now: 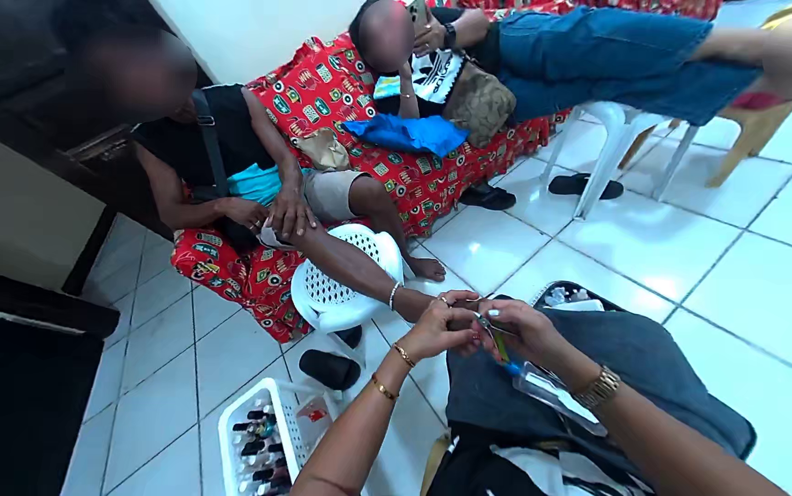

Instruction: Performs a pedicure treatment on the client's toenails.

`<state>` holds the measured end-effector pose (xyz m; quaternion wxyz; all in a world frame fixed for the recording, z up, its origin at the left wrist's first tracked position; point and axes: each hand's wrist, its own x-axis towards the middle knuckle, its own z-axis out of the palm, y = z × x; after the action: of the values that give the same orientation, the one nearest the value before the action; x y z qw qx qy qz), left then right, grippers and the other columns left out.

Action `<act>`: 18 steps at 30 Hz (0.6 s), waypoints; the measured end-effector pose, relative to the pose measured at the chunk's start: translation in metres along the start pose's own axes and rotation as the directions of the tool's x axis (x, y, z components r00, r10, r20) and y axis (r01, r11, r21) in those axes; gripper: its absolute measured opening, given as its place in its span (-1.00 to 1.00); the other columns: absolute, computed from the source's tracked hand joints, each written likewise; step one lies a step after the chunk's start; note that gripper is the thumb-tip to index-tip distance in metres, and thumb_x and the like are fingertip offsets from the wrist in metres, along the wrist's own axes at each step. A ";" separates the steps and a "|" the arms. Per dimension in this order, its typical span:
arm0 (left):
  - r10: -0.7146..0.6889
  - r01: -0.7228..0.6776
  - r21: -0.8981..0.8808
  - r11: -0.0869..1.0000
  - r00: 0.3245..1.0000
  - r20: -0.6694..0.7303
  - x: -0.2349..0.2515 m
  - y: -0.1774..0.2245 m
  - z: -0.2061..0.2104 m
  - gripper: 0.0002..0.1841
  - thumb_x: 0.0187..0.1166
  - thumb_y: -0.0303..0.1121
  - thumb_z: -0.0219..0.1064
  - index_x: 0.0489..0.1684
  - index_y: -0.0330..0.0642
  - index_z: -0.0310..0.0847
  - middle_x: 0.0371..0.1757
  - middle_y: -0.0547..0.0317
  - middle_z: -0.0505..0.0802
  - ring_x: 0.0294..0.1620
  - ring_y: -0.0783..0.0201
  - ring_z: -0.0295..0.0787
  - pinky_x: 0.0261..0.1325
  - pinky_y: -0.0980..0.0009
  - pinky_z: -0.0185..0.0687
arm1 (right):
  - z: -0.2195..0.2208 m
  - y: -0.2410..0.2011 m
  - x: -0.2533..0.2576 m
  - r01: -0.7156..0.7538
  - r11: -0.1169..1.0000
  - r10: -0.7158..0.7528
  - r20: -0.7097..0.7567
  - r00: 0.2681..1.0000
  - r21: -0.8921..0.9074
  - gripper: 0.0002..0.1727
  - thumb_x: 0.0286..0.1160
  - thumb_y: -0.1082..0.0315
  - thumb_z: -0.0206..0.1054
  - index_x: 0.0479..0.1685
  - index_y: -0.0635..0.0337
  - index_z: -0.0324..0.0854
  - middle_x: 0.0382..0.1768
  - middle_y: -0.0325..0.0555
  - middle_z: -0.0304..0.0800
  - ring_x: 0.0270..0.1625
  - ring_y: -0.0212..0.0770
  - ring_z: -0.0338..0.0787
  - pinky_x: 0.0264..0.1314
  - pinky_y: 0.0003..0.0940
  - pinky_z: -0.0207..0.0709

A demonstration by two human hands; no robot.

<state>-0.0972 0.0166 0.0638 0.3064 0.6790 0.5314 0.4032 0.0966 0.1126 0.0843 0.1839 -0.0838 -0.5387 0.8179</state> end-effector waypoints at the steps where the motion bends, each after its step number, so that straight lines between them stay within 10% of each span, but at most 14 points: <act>1: -0.019 0.019 0.004 1.000 1.000 0.005 0.001 0.001 0.000 -0.76 0.47 -0.37 0.42 -0.09 -0.36 0.87 0.54 -0.27 0.61 0.68 -0.01 0.37 0.76 0.07 0.11 | -0.004 0.000 0.000 -0.020 0.999 0.021 0.024 0.999 -0.034 -0.60 0.59 0.23 -0.10 -0.27 -0.05 0.73 -0.48 -0.43 0.84 -0.53 -0.50 0.74 -0.47 -0.52 0.65; 6: -0.120 0.121 -0.010 0.993 0.992 0.040 -0.001 0.004 -0.002 -0.77 0.54 -0.39 0.42 0.02 -0.30 0.86 0.55 -0.14 0.63 0.61 0.03 0.45 0.69 0.04 0.26 | -0.031 -0.021 -0.010 -0.024 0.937 0.078 0.142 0.987 -0.349 -0.79 0.66 0.26 -0.01 -0.14 0.02 0.54 -0.35 -0.38 0.84 -0.27 -0.45 0.83 -0.08 -0.45 0.71; 12: 0.002 0.000 -0.070 0.998 1.000 0.031 -0.004 -0.013 -0.002 -0.83 0.52 -0.44 0.41 -0.07 -0.27 0.88 0.52 -0.09 0.64 0.59 0.11 0.46 0.68 0.13 0.27 | -0.051 -0.020 -0.012 0.064 0.687 0.056 0.141 0.988 -0.724 -0.80 0.63 0.48 0.22 0.01 0.28 0.75 -0.58 -0.28 0.66 -0.63 -0.49 0.58 -0.51 -0.53 0.58; 18: 0.007 -0.002 -0.107 0.994 0.999 0.047 -0.004 -0.015 -0.004 -0.83 0.54 -0.42 0.39 -0.09 -0.25 0.88 0.53 -0.06 0.63 0.60 0.14 0.44 0.71 0.14 0.21 | -0.049 -0.019 -0.003 0.204 0.553 -0.004 0.243 0.970 -0.808 -0.78 0.55 0.49 0.28 -0.04 0.29 0.84 -0.51 -0.24 0.81 -0.54 -0.54 0.68 -0.40 -0.57 0.64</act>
<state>-0.1086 0.0160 0.0524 0.3537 0.6722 0.5001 0.4158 0.1193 0.1595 0.0813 0.1125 -0.0402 -0.8796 0.4605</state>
